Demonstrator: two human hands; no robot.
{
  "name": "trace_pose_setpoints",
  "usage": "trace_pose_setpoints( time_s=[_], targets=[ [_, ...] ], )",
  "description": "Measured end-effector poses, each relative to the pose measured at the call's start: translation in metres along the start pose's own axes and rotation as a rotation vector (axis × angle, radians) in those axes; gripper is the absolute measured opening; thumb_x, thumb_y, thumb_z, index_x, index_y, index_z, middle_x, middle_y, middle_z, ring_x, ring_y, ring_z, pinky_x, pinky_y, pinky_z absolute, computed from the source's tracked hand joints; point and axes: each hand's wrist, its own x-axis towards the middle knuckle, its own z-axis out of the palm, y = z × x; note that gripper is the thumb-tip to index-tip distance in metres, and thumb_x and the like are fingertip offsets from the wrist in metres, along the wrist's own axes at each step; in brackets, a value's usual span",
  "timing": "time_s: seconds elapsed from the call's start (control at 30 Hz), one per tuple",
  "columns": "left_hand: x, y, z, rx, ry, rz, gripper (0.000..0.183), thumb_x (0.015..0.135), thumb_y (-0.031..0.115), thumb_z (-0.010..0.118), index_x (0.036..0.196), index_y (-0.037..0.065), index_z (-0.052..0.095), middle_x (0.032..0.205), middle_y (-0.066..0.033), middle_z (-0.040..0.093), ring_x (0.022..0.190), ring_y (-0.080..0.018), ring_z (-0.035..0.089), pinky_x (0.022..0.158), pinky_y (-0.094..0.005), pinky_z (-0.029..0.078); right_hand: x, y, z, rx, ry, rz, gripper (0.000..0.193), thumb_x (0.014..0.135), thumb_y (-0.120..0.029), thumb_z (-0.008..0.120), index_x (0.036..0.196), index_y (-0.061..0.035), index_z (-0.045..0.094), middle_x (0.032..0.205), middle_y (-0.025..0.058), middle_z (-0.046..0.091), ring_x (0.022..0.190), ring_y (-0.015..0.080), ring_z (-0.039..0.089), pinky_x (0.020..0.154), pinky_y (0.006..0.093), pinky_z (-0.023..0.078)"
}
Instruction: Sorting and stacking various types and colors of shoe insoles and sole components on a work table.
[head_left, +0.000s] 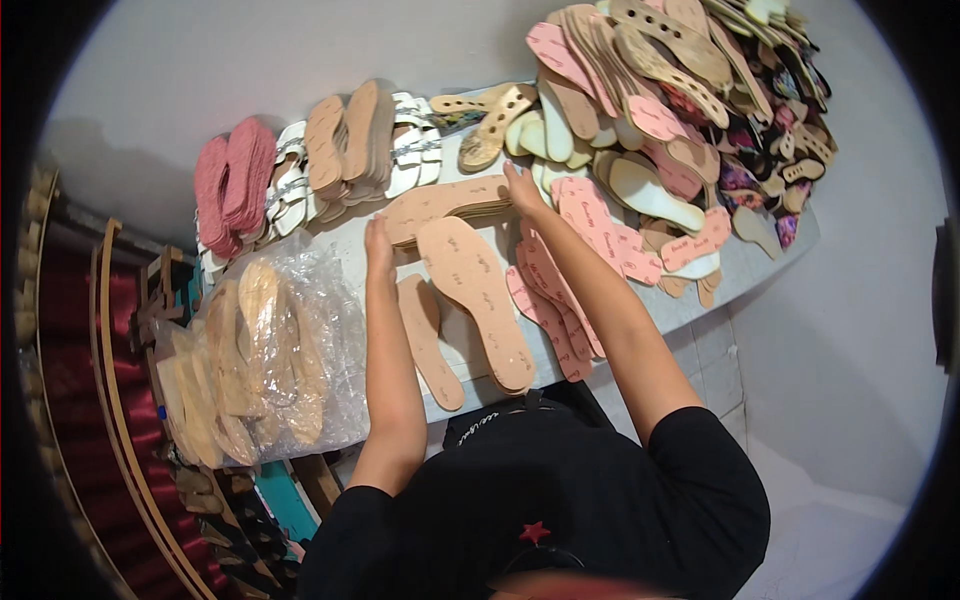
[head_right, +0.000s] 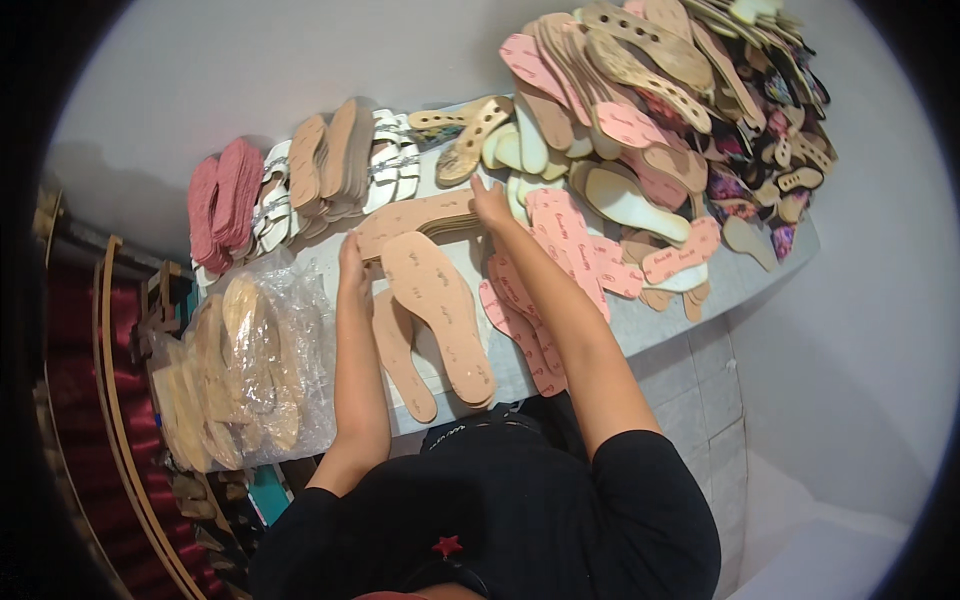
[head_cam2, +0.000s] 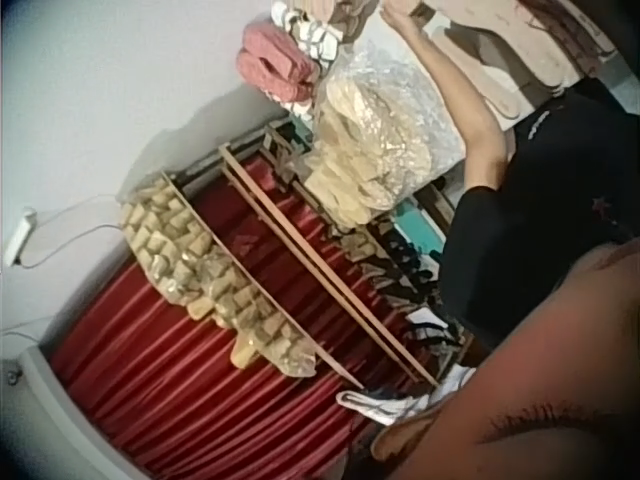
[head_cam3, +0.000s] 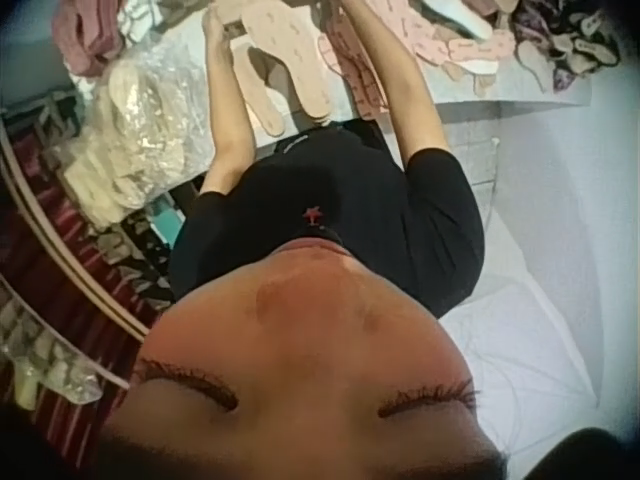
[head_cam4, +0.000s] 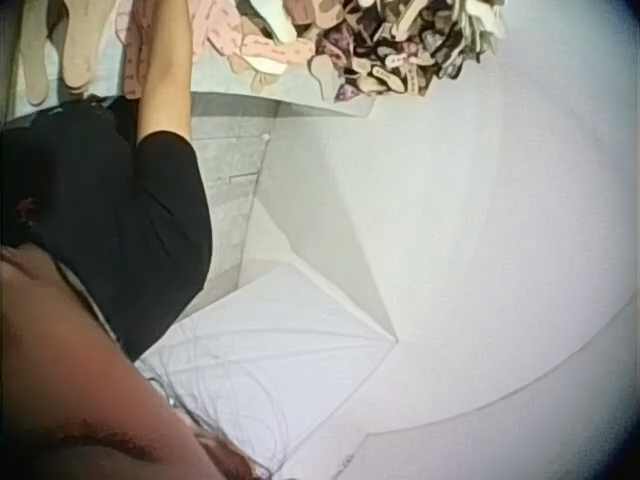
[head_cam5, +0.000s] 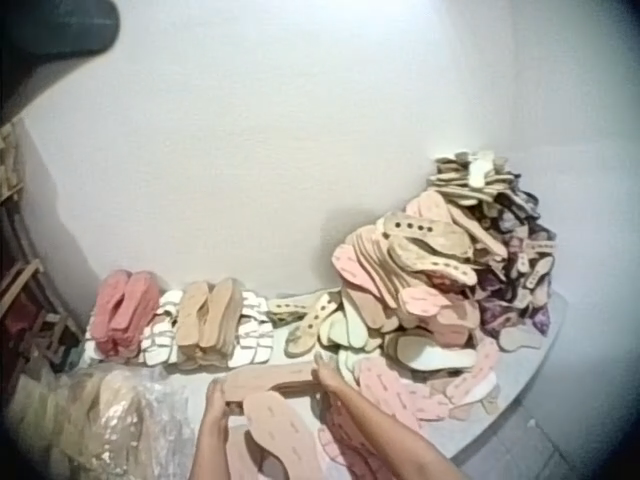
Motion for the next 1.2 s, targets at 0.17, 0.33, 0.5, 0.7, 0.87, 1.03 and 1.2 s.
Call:
trace_pose_setpoints(
  time_s=[0.17,0.33,0.5,0.7,0.87,1.03,1.2],
  targets=[
    [-0.037,0.033,0.005,0.215,0.137,0.216,0.050,0.087,0.038,0.048,0.126,0.009,0.040,0.130,-0.0103,0.040,0.116,-0.0214,0.038,0.092,-0.0359,0.033,-0.035,0.009,-0.069,0.057,0.190,-0.298,0.058,0.081,-0.036,0.056,0.119,0.0058,0.043,0.115,0.0237,0.048,0.108,0.0311,0.047,0.090,0.0379,0.037],
    [-0.171,0.106,0.056,0.048,0.088,0.431,0.040,0.088,0.030,0.047,0.123,0.009,0.042,0.127,-0.0096,0.043,0.119,-0.0242,0.037,0.096,-0.0409,0.029,-0.069,0.080,-0.189,-0.095,0.613,-0.445,0.042,0.074,-0.023,0.064,0.107,-0.0007,0.051,0.106,0.0151,0.049,0.100,0.0284,0.046,0.090,0.0381,0.035],
    [-0.268,0.110,0.124,-0.090,-0.110,0.684,0.031,0.090,0.020,0.040,0.116,0.003,0.044,0.119,-0.0139,0.049,0.108,-0.0226,0.048,0.091,-0.0361,0.037,-0.073,0.126,-0.275,-0.508,0.888,0.223,0.073,0.064,-0.031,0.072,0.119,0.0014,0.036,0.116,0.0246,0.038,0.108,0.0371,0.039,0.093,0.0437,0.033],
    [-0.301,0.054,0.235,0.014,-0.419,0.506,0.023,0.085,0.011,0.049,0.106,0.001,0.052,0.104,-0.0088,0.057,0.097,-0.0167,0.053,0.084,-0.0298,0.041,-0.064,0.111,-0.295,-0.549,0.704,0.427,0.095,0.055,-0.036,0.076,0.126,-0.0008,0.023,0.122,0.0258,0.027,0.114,0.0395,0.030,0.095,0.0455,0.030],
    [-0.306,0.010,0.283,0.029,-0.490,0.373,0.022,0.084,0.008,0.052,0.105,0.002,0.054,0.102,-0.0072,0.057,0.094,-0.0153,0.053,0.083,-0.0286,0.041,-0.080,0.122,-0.338,-0.078,0.662,0.360,0.088,0.056,-0.022,0.072,0.126,0.0003,0.023,0.124,0.0255,0.022,0.113,0.0415,0.028,0.095,0.0445,0.028],
    [-0.293,-0.013,0.279,0.179,-0.343,0.258,0.022,0.087,0.016,0.051,0.105,0.004,0.055,0.100,-0.0047,0.058,0.091,-0.0138,0.054,0.078,-0.0267,0.041,-0.129,0.126,-0.360,-0.117,0.732,-0.001,0.068,0.059,-0.010,0.063,0.118,-0.0042,0.031,0.118,0.0207,0.025,0.111,0.0377,0.029,0.089,0.0476,0.032],
    [-0.278,-0.030,0.264,0.111,-0.297,0.047,0.025,0.090,0.023,0.048,0.105,0.003,0.055,0.099,-0.0039,0.059,0.087,-0.0129,0.056,0.074,-0.0265,0.041,-0.157,0.109,-0.308,-0.181,0.299,-0.530,0.057,0.059,-0.004,0.060,0.111,-0.0013,0.036,0.114,0.0211,0.025,0.108,0.0360,0.029,0.090,0.0443,0.032]
  ],
)
